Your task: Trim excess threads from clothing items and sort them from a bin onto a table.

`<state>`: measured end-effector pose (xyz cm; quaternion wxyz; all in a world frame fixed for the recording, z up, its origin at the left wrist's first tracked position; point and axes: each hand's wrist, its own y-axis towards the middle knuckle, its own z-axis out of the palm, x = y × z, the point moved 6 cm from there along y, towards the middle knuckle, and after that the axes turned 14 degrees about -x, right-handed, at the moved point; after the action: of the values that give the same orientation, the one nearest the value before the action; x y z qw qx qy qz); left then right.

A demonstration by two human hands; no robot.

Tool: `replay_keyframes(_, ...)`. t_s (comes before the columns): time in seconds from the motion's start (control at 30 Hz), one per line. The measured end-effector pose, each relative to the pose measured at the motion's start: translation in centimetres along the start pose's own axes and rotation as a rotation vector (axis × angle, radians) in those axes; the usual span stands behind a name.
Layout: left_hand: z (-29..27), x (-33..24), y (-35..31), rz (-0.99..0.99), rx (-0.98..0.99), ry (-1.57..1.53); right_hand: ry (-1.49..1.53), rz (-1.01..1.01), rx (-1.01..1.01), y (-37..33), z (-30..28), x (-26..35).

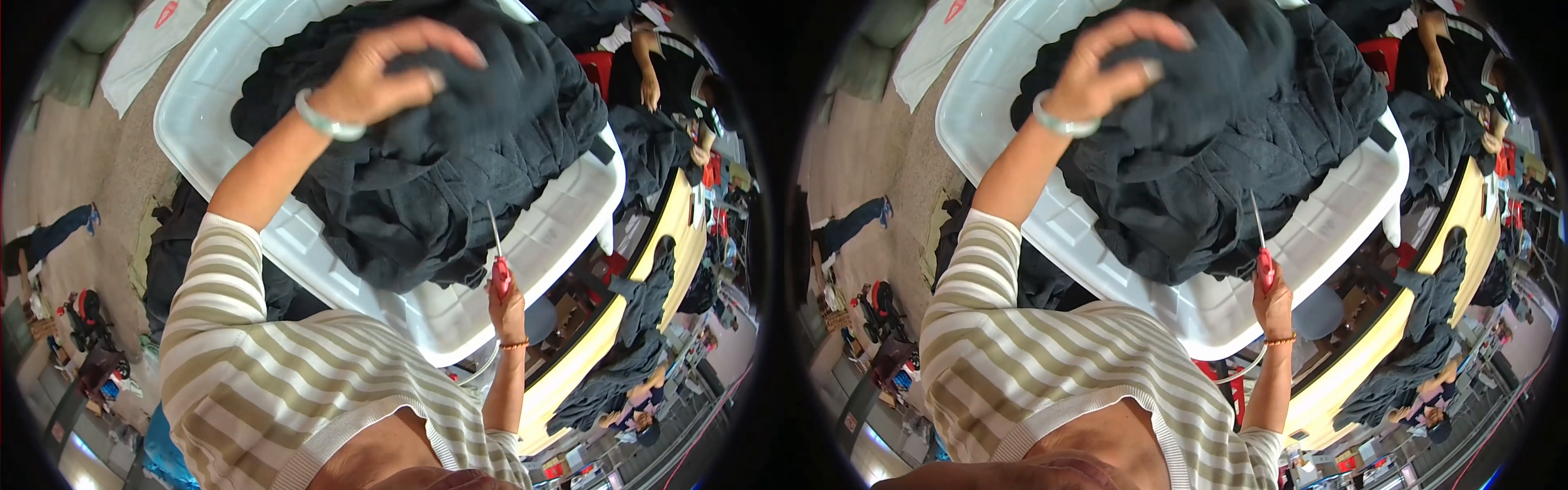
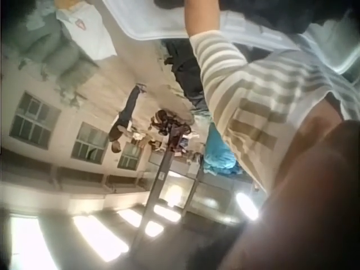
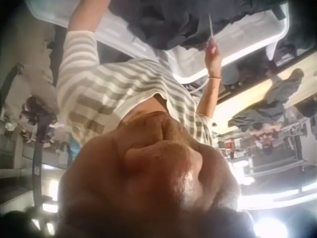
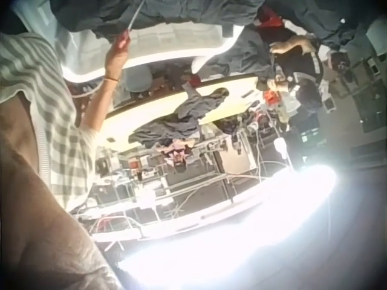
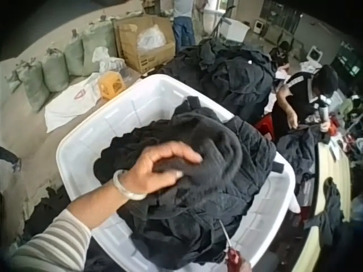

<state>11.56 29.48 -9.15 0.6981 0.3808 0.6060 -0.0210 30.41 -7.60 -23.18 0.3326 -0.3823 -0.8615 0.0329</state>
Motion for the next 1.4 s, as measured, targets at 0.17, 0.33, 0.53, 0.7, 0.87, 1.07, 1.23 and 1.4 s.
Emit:
replay_keyframes(0.17, 8.6, 3.9, -11.9, -0.289, 0.629, 0.058, -0.018, 0.012, -0.042, -1.2, -1.8, -2.5)
replay_keyframes(0.33, 9.0, 10.3, -22.6, -0.484, 0.796, 0.326, -0.084, 0.054, -0.022, -3.6, -3.0, -3.5)
replay_keyframes(0.53, 13.5, 9.7, -15.6, -0.066, 0.272, 0.615, -0.008, 0.047, -0.015, -5.7, -2.3, -4.5)
replay_keyframes(0.7, 24.2, 11.3, -17.4, 0.296, 0.584, 0.539, -0.012, 0.085, -0.015, -6.2, -3.2, -3.6)
replay_keyframes(0.87, 30.0, 13.2, -23.8, 0.2, 0.926, 0.698, 0.02, 0.17, -0.037, -8.1, -3.4, -5.5)
replay_keyframes(1.07, 31.2, 18.0, -26.5, 0.154, 0.962, 0.962, 0.046, 0.266, -0.052, -9.9, -3.2, -7.6)
replay_keyframes(1.23, 23.5, 16.9, -17.1, -0.51, 0.257, 0.382, 0.075, 0.262, -0.09, -9.3, -3.6, -7.9)
replay_keyframes(1.4, 10.1, 16.8, -11.4, -0.662, 0.028, 0.407, 0.084, 0.18, -0.104, -7.1, -3.9, -6.4)
